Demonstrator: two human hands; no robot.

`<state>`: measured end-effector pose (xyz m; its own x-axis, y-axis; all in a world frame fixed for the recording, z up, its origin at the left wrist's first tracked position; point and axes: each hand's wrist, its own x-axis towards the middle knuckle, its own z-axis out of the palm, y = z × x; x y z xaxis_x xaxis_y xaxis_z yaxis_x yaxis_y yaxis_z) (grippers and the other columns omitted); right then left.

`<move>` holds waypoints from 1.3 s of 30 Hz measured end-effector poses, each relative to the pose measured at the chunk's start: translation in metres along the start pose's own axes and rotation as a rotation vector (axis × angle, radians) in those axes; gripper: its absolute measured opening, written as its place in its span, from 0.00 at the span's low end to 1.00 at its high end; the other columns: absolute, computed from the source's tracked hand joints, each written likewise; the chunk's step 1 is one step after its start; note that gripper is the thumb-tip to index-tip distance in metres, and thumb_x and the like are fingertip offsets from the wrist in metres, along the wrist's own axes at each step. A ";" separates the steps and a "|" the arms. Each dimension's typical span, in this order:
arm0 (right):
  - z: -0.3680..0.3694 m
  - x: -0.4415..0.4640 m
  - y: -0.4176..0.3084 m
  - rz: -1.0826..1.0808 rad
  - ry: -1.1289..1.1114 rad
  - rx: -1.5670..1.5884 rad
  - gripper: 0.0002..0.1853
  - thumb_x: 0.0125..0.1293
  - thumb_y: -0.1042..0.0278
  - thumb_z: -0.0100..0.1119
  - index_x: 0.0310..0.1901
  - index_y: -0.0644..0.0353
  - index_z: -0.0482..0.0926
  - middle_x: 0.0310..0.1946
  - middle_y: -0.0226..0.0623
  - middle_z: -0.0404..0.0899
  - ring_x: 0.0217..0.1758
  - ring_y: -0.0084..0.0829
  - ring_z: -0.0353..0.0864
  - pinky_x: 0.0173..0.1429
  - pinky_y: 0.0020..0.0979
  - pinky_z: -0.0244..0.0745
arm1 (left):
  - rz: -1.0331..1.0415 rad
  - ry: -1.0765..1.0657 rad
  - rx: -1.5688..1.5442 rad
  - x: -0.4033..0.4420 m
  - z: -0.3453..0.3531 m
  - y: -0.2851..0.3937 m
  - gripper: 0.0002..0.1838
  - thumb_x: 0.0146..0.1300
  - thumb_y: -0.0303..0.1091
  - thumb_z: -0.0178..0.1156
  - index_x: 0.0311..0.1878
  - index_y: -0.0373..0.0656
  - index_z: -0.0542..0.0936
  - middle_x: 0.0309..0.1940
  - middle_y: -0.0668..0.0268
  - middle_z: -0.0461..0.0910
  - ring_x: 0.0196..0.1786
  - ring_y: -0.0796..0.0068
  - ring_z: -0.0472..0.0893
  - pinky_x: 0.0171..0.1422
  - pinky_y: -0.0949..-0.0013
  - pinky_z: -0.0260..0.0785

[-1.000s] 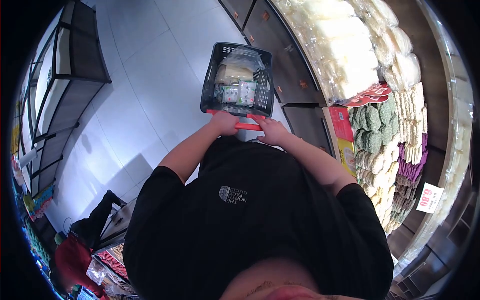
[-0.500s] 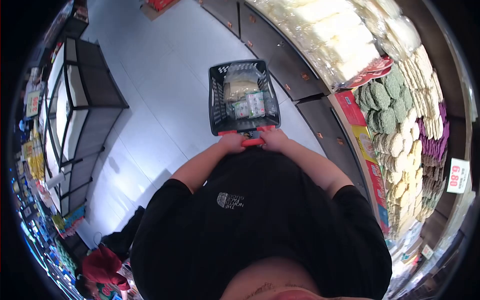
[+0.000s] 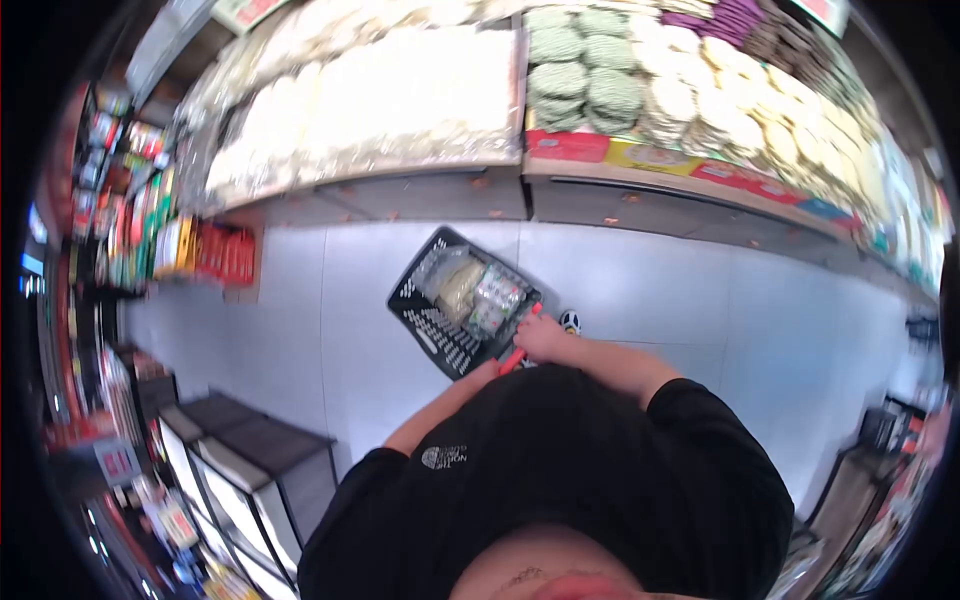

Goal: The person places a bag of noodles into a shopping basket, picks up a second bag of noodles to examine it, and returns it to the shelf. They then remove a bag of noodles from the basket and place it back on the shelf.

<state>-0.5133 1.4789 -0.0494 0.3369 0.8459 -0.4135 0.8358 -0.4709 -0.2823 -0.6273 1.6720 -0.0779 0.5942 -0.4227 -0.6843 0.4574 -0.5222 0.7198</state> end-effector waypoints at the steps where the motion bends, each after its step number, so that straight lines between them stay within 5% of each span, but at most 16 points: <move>1: 0.003 -0.004 -0.004 0.041 0.002 0.014 0.11 0.59 0.59 0.63 0.43 0.47 0.86 0.48 0.29 0.83 0.62 0.38 0.74 0.58 0.44 0.73 | 0.013 -0.066 0.004 -0.002 0.001 -0.001 0.19 0.63 0.50 0.63 0.47 0.44 0.86 0.45 0.50 0.86 0.52 0.53 0.86 0.60 0.57 0.75; 11: 0.033 -0.105 -0.098 0.365 -0.005 0.222 0.15 0.65 0.52 0.58 0.47 0.45 0.87 0.53 0.31 0.84 0.63 0.39 0.75 0.59 0.46 0.75 | -0.002 -0.417 0.344 -0.038 0.040 -0.004 0.20 0.64 0.50 0.62 0.47 0.44 0.86 0.46 0.50 0.86 0.52 0.53 0.86 0.60 0.57 0.75; 14: 0.064 -0.127 -0.110 0.499 0.080 0.328 0.14 0.67 0.54 0.55 0.48 0.46 0.86 0.53 0.31 0.84 0.64 0.40 0.75 0.60 0.49 0.74 | 0.014 -0.459 0.450 -0.038 0.050 0.011 0.20 0.64 0.50 0.62 0.48 0.44 0.86 0.46 0.50 0.86 0.52 0.54 0.86 0.60 0.57 0.75; 17: 0.041 -0.157 -0.130 0.562 -0.066 0.396 0.16 0.70 0.56 0.54 0.54 0.44 0.85 0.60 0.28 0.80 0.66 0.41 0.72 0.65 0.47 0.74 | 0.022 -0.483 0.549 -0.035 0.064 0.032 0.20 0.64 0.50 0.62 0.48 0.44 0.86 0.46 0.50 0.86 0.52 0.54 0.86 0.60 0.57 0.75; 24: 0.065 -0.228 -0.118 0.662 -0.050 0.464 0.14 0.70 0.57 0.54 0.52 0.43 0.85 0.55 0.28 0.83 0.63 0.42 0.74 0.65 0.44 0.75 | 0.056 -0.501 0.760 0.001 0.106 0.093 0.20 0.64 0.50 0.61 0.48 0.45 0.86 0.47 0.50 0.86 0.53 0.54 0.86 0.61 0.57 0.75; 31: 0.071 -0.336 -0.087 0.889 -0.066 0.848 0.26 0.64 0.47 0.56 0.62 0.43 0.82 0.72 0.58 0.64 0.71 0.59 0.70 0.71 0.47 0.71 | 0.092 -0.528 0.950 0.049 0.168 0.159 0.20 0.65 0.50 0.60 0.49 0.45 0.86 0.47 0.51 0.86 0.53 0.54 0.86 0.61 0.57 0.75; 34: 0.085 -0.380 -0.081 1.011 0.108 0.806 0.22 0.66 0.49 0.55 0.56 0.48 0.86 0.64 0.55 0.75 0.72 0.56 0.71 0.71 0.50 0.71 | 0.124 -0.543 1.021 0.072 0.200 0.183 0.20 0.65 0.50 0.60 0.49 0.45 0.86 0.47 0.51 0.86 0.53 0.54 0.86 0.61 0.57 0.75; 39: 0.121 -0.417 -0.064 1.078 0.061 0.813 0.24 0.66 0.49 0.55 0.61 0.44 0.83 0.66 0.54 0.74 0.74 0.55 0.69 0.73 0.49 0.69 | 0.155 -0.586 1.098 0.110 0.239 0.230 0.20 0.65 0.50 0.60 0.50 0.46 0.86 0.47 0.51 0.86 0.53 0.54 0.86 0.61 0.57 0.75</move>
<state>-0.7596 1.1255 0.0364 0.6935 -0.0358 -0.7196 -0.3386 -0.8978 -0.2817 -0.6147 1.3278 -0.0157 0.0803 -0.6530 -0.7530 -0.5498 -0.6592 0.5130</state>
